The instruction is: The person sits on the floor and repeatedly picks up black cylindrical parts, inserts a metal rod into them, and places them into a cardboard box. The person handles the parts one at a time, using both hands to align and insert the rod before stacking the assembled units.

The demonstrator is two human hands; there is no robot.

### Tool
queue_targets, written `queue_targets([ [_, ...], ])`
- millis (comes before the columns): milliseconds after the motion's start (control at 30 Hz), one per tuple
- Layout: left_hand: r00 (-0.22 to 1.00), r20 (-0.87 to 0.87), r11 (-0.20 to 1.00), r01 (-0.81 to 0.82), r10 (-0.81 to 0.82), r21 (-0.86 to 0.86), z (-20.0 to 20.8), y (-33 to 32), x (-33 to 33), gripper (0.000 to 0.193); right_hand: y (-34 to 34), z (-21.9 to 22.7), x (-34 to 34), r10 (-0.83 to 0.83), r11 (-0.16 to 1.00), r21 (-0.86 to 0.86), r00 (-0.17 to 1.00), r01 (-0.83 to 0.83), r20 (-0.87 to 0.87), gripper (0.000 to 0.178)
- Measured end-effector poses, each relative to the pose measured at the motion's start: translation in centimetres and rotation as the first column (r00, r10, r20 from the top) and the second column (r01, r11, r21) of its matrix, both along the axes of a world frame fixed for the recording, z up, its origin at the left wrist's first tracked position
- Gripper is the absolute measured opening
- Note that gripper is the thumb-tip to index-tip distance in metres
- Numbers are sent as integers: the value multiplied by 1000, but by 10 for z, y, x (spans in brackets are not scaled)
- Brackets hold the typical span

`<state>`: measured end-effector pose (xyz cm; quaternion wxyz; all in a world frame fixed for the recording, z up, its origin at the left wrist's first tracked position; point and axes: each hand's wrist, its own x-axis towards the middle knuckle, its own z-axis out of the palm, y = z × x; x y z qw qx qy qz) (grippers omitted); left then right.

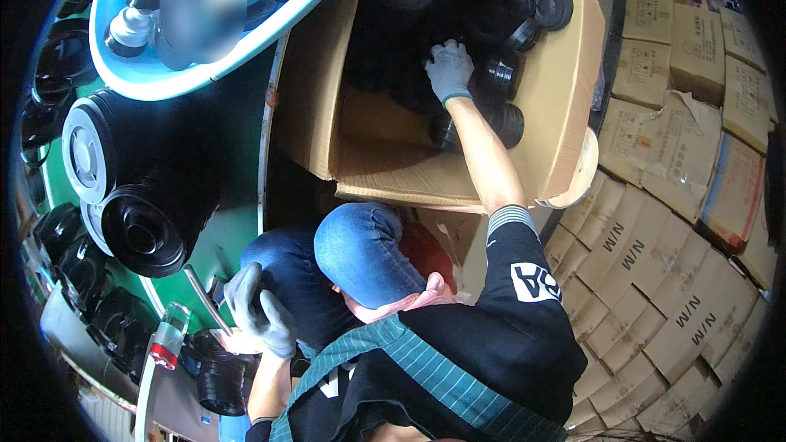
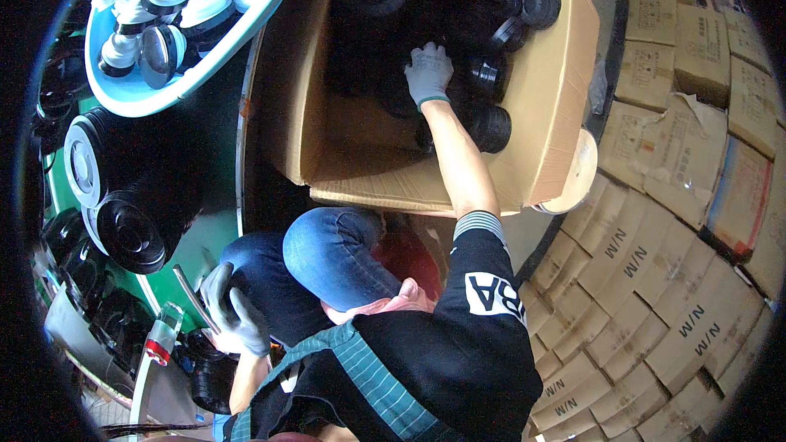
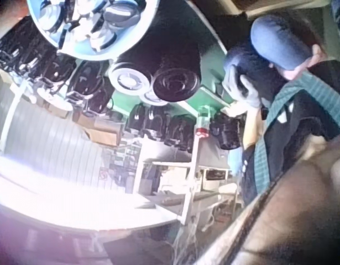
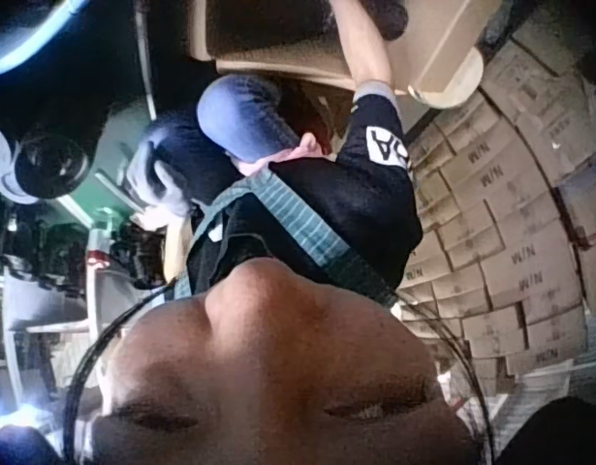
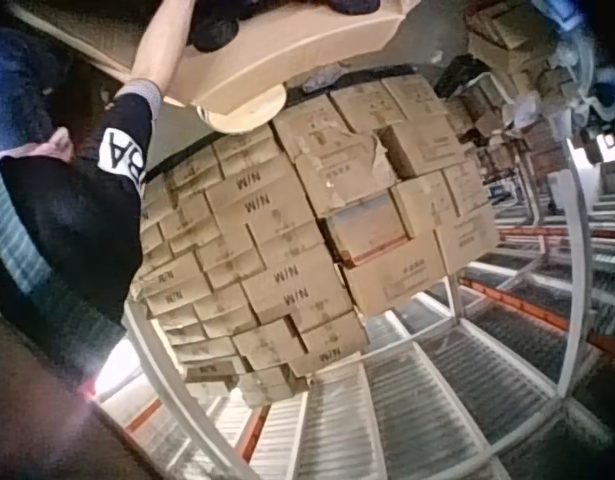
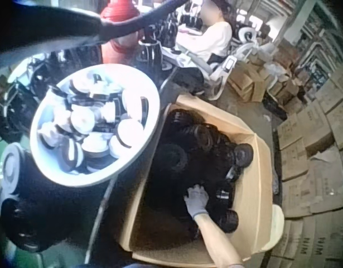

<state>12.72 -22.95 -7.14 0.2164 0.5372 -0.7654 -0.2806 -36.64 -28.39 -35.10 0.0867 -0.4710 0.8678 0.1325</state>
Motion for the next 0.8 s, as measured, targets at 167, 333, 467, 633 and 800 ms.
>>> queue_targets([
  [167,1000,1,1000,-14,14,-4,1,1,-3,34,6,12,10,45,969,-240,998,-53,-36,28],
  [333,1000,-26,1000,-9,9,16,-2,3,4,34,63,45,43,243,928,-307,968,-212,64,26],
  [467,1000,-30,1000,5,-5,16,0,0,2,33,103,18,57,397,912,-158,910,-378,117,25],
  [633,1000,-26,1000,-5,5,8,-2,0,-1,32,101,11,50,465,867,-259,878,-426,111,21],
  [800,999,-40,1000,-2,2,4,1,-3,-6,32,92,-3,43,485,867,-209,861,-452,152,20],
])
